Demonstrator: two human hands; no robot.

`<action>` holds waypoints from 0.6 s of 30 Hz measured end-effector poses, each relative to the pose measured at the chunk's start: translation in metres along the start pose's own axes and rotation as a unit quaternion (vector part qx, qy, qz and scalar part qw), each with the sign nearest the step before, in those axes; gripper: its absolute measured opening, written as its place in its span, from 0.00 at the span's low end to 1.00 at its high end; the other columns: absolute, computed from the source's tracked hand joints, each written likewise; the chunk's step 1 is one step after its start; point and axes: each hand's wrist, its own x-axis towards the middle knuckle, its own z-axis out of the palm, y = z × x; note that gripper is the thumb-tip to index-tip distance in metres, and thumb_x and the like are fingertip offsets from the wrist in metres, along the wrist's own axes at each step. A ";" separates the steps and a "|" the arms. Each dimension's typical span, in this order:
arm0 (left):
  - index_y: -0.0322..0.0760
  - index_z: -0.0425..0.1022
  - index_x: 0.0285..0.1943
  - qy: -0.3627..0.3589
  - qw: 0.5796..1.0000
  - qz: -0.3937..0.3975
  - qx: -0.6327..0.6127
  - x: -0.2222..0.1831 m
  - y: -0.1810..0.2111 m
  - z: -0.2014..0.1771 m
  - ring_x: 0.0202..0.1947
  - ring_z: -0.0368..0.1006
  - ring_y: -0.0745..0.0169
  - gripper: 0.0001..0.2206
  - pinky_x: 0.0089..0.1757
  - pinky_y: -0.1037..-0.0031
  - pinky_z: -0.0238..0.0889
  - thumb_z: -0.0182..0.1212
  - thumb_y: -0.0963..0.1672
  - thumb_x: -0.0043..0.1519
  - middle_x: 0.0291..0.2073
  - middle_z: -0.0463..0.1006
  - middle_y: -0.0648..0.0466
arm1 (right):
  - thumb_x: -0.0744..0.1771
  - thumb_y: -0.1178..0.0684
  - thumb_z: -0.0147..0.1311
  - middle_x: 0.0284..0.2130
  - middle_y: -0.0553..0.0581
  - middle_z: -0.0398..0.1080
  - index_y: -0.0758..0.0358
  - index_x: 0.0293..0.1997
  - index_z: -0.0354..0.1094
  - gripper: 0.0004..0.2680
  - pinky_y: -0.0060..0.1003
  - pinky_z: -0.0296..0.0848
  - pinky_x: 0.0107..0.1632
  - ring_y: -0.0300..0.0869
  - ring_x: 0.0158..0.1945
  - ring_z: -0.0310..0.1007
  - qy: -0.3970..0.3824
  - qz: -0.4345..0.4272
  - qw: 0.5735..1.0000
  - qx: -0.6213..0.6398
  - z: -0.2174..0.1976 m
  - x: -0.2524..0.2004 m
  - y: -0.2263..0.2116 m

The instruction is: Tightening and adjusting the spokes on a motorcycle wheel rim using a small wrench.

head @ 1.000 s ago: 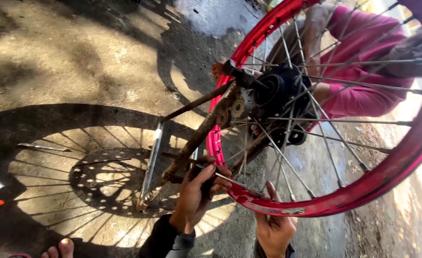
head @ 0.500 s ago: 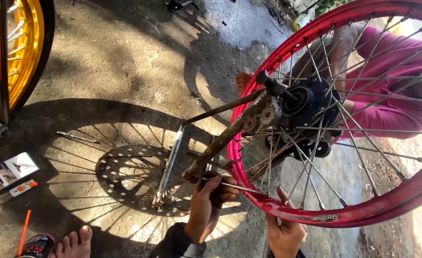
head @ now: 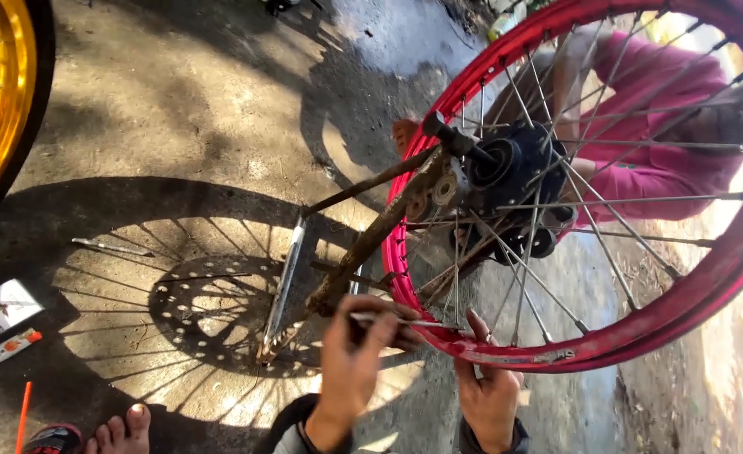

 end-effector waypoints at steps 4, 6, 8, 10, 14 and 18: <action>0.36 0.65 0.53 -0.044 0.897 0.211 0.387 -0.016 0.037 0.061 0.23 0.80 0.57 0.14 0.22 0.68 0.73 0.64 0.38 0.62 0.33 0.82 0.50 | 0.65 0.61 0.51 0.67 0.71 0.63 0.75 0.51 0.71 0.11 0.46 0.64 0.64 0.50 0.60 0.68 0.047 0.243 0.824 0.510 0.016 -0.019 0.048; 0.34 0.68 0.53 -0.057 0.834 0.258 0.484 -0.015 0.052 0.073 0.21 0.75 0.57 0.09 0.23 0.67 0.64 0.60 0.40 0.66 0.29 0.80 0.52 | 0.64 0.63 0.54 0.65 0.70 0.66 0.72 0.48 0.72 0.10 0.42 0.70 0.56 0.50 0.56 0.73 0.028 0.139 0.936 0.322 0.017 -0.021 0.039; 0.32 0.71 0.52 -0.064 0.917 0.256 0.298 -0.011 0.037 0.049 0.23 0.72 0.63 0.09 0.25 0.73 0.65 0.59 0.37 0.63 0.31 0.79 0.52 | 0.62 0.64 0.56 0.63 0.68 0.68 0.70 0.46 0.73 0.09 0.39 0.74 0.51 0.49 0.53 0.77 0.018 0.047 0.984 0.169 0.015 -0.015 0.027; 0.29 0.74 0.51 -0.075 0.963 0.240 0.099 -0.003 0.027 0.021 0.26 0.69 0.69 0.11 0.27 0.80 0.66 0.59 0.33 0.60 0.34 0.77 0.52 | 0.61 0.65 0.59 0.62 0.67 0.70 0.68 0.44 0.73 0.09 0.36 0.78 0.46 0.49 0.49 0.81 0.015 -0.040 0.999 0.007 0.013 -0.010 0.018; 0.29 0.70 0.50 0.076 0.989 0.057 -0.111 0.012 -0.015 -0.049 0.29 0.81 0.50 0.05 0.31 0.67 0.80 0.52 0.36 0.68 0.37 0.84 0.37 | 0.59 0.67 0.60 0.51 0.62 0.77 0.69 0.51 0.70 0.15 0.35 0.79 0.47 0.48 0.53 0.79 0.022 -0.009 0.998 0.063 0.022 -0.007 0.012; 0.31 0.67 0.49 0.042 0.971 -0.007 -0.236 0.015 -0.052 -0.063 0.33 0.81 0.49 0.03 0.36 0.66 0.78 0.50 0.37 0.70 0.41 0.82 0.37 | 0.61 0.65 0.61 0.53 0.60 0.77 0.70 0.66 0.62 0.24 0.31 0.80 0.48 0.42 0.46 0.81 0.009 0.063 0.992 0.107 0.044 -0.013 0.030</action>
